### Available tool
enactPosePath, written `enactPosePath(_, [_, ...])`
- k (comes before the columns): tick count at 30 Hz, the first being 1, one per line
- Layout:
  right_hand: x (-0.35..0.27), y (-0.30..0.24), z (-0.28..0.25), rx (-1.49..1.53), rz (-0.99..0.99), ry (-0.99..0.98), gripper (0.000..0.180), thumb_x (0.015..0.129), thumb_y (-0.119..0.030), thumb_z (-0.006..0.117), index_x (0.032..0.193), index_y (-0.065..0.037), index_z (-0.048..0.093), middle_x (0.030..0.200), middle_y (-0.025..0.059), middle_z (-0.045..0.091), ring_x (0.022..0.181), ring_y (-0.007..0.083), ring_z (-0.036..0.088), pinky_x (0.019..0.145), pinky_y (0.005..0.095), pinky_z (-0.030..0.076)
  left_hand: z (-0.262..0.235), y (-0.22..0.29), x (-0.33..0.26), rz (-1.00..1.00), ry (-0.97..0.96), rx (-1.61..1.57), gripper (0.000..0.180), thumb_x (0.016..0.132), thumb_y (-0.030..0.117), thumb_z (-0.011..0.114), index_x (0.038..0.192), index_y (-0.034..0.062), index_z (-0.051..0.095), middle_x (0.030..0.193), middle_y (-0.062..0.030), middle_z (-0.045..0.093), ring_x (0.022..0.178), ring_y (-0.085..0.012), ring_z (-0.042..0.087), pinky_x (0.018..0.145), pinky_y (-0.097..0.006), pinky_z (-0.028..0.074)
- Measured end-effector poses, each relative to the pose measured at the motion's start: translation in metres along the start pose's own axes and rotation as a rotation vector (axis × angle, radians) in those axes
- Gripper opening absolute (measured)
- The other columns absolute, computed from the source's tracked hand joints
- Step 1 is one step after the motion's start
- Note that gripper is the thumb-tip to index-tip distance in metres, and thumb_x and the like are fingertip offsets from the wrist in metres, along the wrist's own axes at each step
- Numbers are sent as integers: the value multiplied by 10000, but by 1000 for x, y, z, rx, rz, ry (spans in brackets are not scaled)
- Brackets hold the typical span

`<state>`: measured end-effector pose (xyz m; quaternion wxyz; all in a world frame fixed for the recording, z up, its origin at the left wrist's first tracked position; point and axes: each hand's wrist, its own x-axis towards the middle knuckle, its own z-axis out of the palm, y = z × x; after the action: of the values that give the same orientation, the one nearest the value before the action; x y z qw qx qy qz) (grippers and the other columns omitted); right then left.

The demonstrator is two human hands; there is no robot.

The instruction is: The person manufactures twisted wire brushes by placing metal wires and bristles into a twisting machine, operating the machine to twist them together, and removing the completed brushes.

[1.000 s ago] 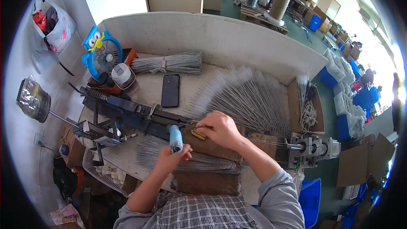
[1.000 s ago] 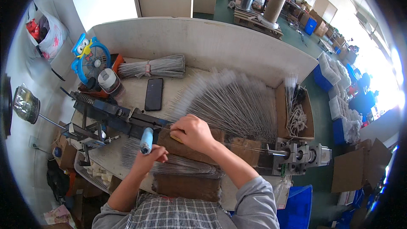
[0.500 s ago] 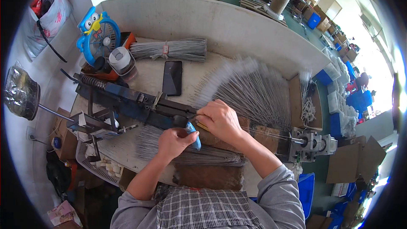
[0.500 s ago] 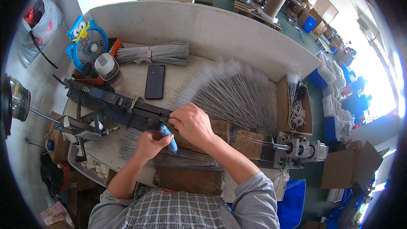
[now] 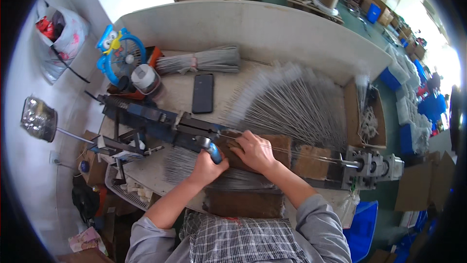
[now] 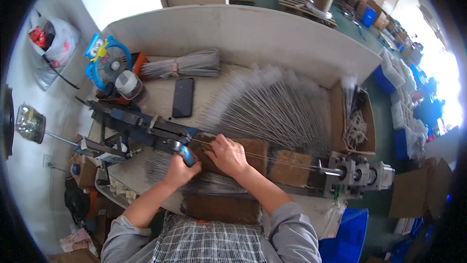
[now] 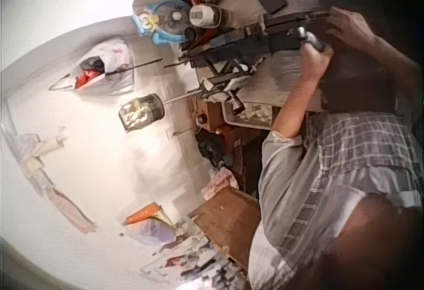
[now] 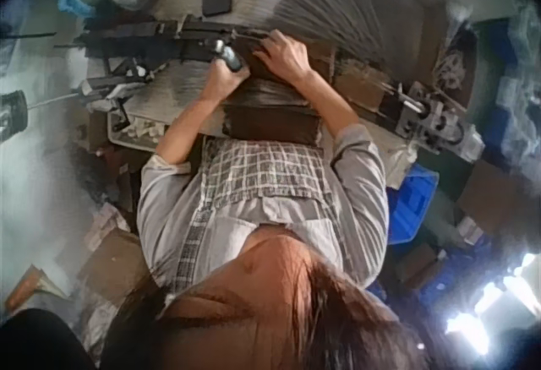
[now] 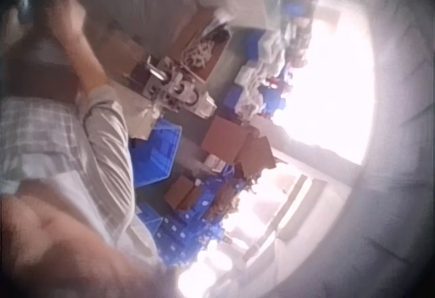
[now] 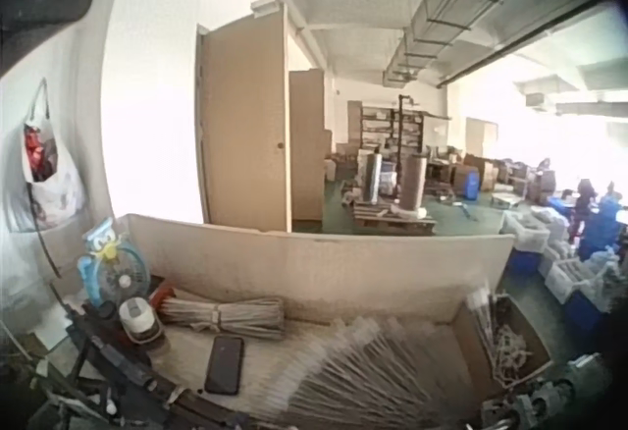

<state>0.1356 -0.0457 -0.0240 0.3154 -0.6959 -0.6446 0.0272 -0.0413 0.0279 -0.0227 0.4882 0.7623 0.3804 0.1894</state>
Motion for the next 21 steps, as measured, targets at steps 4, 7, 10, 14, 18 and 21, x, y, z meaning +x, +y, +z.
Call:
enactPosePath(4, [-7,-14,-21,38,-28,-84,171,776,-246,710,825,-90,660,788,62,575,722,269,625,623,389,517,-26,-17,-12,-105,15,-270,253,817,174,717,960,32,563,841,-63,617,797,-146,613,752,-329,490])
enactPosePath(7, [-12,-18,-35,164,43,-91,164,783,-236,708,825,-85,660,785,61,622,688,264,630,604,376,509,-62,-49,-24,-211,220,-703,353,878,308,680,1081,57,539,980,-55,606,851,-151,611,787,-336,490])
enactPosePath(10, [-11,-29,-40,160,62,-158,196,784,-252,722,847,-75,665,785,67,636,698,267,639,598,367,508,-97,-83,-44,-553,531,-1054,259,902,350,628,985,106,611,808,-1,627,691,-118,602,673,-282,501])
enactPosePath(14, [-7,-33,-39,185,25,-132,184,790,-198,720,882,-50,661,803,84,633,725,286,636,623,375,510,-125,-92,-54,-505,539,-1187,219,893,327,646,936,113,641,754,27,617,684,-110,600,666,-274,498])
enactPosePath(18, [-10,-31,-39,242,6,-155,162,791,-121,709,911,-30,651,832,107,630,770,309,631,656,387,508,-131,-95,-53,-508,569,-1155,173,870,285,681,888,114,658,737,41,604,676,-91,585,651,-261,493])
enactPosePath(21, [-11,-43,-58,266,15,-217,161,785,-75,700,924,-17,641,851,123,625,809,325,620,681,389,504,-126,-93,-52,-500,625,-1146,150,863,252,690,891,108,660,736,40,600,662,-84,573,631,-239,479])
